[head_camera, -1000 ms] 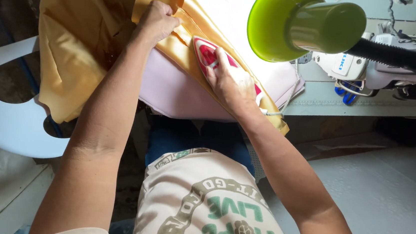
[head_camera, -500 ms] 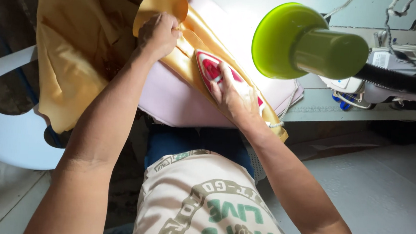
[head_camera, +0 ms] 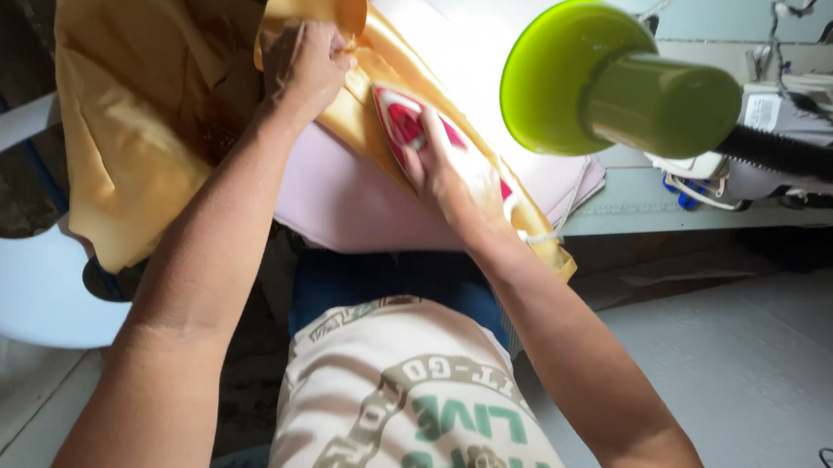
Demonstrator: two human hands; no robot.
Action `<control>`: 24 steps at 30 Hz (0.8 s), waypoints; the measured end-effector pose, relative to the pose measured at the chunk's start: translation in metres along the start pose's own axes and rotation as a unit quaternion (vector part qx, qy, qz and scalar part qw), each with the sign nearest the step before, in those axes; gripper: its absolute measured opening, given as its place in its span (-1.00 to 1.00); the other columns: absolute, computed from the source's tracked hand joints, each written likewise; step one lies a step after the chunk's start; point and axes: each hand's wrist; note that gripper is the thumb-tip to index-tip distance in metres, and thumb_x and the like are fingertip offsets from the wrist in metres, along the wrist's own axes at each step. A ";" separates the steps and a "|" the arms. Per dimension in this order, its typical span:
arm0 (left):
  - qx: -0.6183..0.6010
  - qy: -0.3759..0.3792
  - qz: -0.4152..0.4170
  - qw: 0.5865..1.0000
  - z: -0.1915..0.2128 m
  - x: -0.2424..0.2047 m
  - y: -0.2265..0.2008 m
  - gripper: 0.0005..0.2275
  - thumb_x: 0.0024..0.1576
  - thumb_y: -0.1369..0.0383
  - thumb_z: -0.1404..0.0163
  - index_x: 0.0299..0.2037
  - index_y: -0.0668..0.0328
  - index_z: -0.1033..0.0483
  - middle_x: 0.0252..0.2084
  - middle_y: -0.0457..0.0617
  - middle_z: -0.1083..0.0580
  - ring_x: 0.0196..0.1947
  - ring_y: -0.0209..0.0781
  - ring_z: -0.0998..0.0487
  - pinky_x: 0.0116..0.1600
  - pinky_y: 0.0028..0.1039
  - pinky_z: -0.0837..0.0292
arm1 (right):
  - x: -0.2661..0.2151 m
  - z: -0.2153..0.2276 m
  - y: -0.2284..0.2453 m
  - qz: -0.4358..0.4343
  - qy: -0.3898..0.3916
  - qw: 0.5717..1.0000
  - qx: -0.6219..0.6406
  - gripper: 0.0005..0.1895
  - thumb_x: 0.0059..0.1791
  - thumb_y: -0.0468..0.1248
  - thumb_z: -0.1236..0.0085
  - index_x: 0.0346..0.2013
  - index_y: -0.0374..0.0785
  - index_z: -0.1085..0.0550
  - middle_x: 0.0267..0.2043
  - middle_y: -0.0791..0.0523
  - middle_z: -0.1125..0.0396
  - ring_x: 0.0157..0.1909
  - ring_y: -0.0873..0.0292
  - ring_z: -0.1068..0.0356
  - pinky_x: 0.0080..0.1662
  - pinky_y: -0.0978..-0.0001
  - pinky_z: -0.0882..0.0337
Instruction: Ironing a piece of gold fabric and trimming it with scissors on a work table.
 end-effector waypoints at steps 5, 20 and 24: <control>-0.016 -0.011 0.004 1.000 -0.024 0.013 0.013 -0.88 0.05 0.33 -0.29 -0.41 0.00 -0.59 -0.32 -0.09 -0.60 -0.20 -0.06 -0.51 -0.02 -0.11 -0.23 | 0.006 0.003 0.007 -0.044 0.050 0.998 0.002 -0.44 0.09 0.11 0.07 0.33 0.02 -0.17 -0.29 -0.04 -0.49 -0.27 -0.31 -0.48 -0.24 -0.13 -0.46; 0.037 0.031 0.003 0.999 -0.011 0.016 0.004 -0.91 0.05 0.28 -0.30 -0.32 -0.09 -0.64 -0.18 -0.17 -0.63 -0.04 -0.04 -0.55 0.20 0.04 -0.06 | -0.044 -0.013 -0.046 -0.041 0.008 0.997 -0.058 -0.38 0.10 0.13 0.03 0.39 -0.01 -0.20 -0.45 -0.16 -0.44 -0.44 -0.39 -0.44 -0.37 -0.24 -0.41; 0.056 0.047 0.013 0.997 -0.013 0.022 0.010 -0.83 0.05 0.15 -0.28 -0.25 -0.12 -0.62 -0.15 -0.15 -0.61 -0.06 0.00 -0.56 0.17 -0.04 -0.06 | -0.001 -0.001 -0.008 0.025 -0.011 1.000 -0.015 -0.48 0.13 0.04 0.04 0.31 -0.09 -0.20 -0.41 -0.02 -0.48 -0.37 -0.26 -0.47 -0.30 -0.11 -0.44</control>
Point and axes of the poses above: each hand's wrist, its own x-axis towards the middle knuckle, its own z-axis out of the back of the hand, y = z × x
